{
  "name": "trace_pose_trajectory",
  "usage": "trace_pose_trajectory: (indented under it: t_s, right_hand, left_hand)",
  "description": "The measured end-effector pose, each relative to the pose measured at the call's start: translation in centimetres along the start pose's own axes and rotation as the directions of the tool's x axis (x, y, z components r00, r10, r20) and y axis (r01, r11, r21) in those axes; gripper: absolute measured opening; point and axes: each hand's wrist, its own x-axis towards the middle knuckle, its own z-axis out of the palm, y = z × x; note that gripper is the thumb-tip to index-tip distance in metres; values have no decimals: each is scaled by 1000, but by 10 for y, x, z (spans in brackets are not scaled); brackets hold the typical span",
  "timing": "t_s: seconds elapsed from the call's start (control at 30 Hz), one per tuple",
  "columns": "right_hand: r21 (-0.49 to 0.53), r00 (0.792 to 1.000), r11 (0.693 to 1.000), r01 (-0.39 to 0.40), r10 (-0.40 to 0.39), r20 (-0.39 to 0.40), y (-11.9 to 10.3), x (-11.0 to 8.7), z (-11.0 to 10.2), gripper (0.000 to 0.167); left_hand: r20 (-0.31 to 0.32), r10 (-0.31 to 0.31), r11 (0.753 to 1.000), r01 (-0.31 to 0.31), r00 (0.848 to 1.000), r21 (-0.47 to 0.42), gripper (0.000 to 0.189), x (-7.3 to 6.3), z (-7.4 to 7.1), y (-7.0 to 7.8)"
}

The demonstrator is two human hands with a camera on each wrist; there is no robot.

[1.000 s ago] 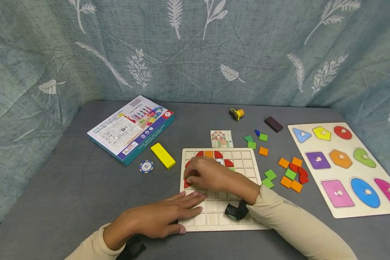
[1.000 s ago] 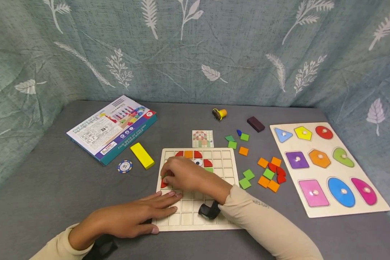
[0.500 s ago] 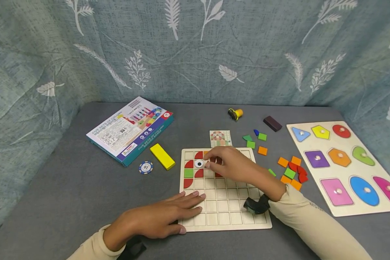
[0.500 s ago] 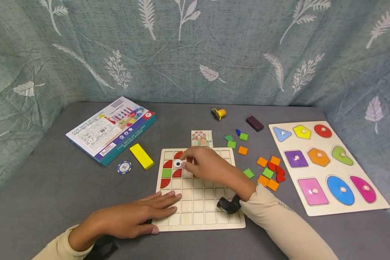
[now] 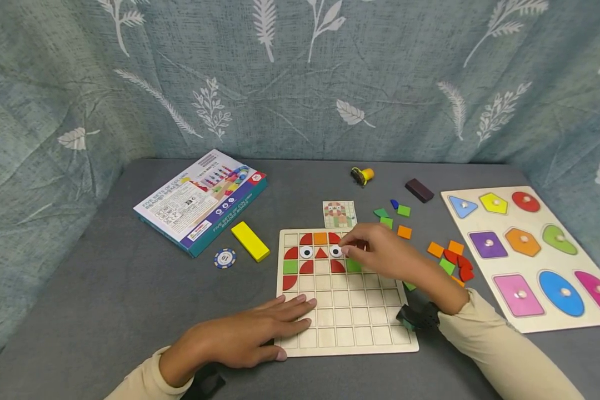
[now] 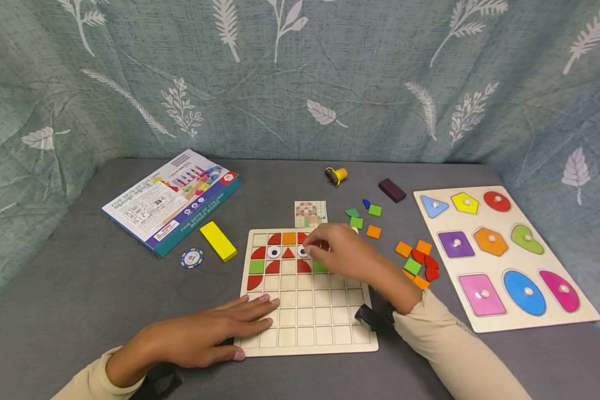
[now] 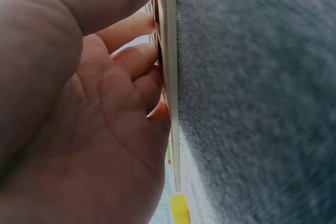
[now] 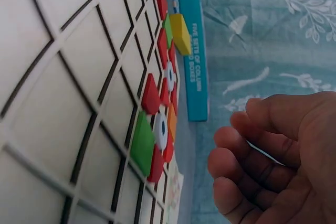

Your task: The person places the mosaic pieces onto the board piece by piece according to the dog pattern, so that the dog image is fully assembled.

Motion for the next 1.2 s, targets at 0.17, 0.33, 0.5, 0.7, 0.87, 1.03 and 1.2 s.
trace_pose_trajectory:
  t_s: [0.17,0.33,0.5,0.7,0.87,1.03,1.2]
  right_hand:
    - [9,1000,1000,-30,30,6,7,-8,-4,14]
    - [-3,998,998,-57,57,-12,15,-16,-11,15]
    - [-25,995,995,-92,90,-46,19,-27,-23,15]
    - [-82,987,986,-146,140,-73,23,-47,-40,15]
    - [-135,982,974,-183,173,-80,29,-67,-54,15]
    - [-194,971,954,-230,212,-109,40,-87,-68,16]
    - [-233,965,937,-259,239,-108,55,-107,-75,14]
  left_hand:
    - [-6,-15,1000,15,1000,0,59,-1,1,0]
    - [2,-43,999,43,999,-9,59,-4,0,0]
    - [4,-45,999,45,999,-11,59,-4,0,-1]
    - [-1,-17,1000,17,1000,22,59,-3,2,-2]
    - [-4,-11,1000,11,1000,24,59,-2,4,0]
    - [-12,-2,1000,3,1000,24,59,-2,4,-1]
    - [-13,8,1000,-8,1000,21,59,-2,3,-1]
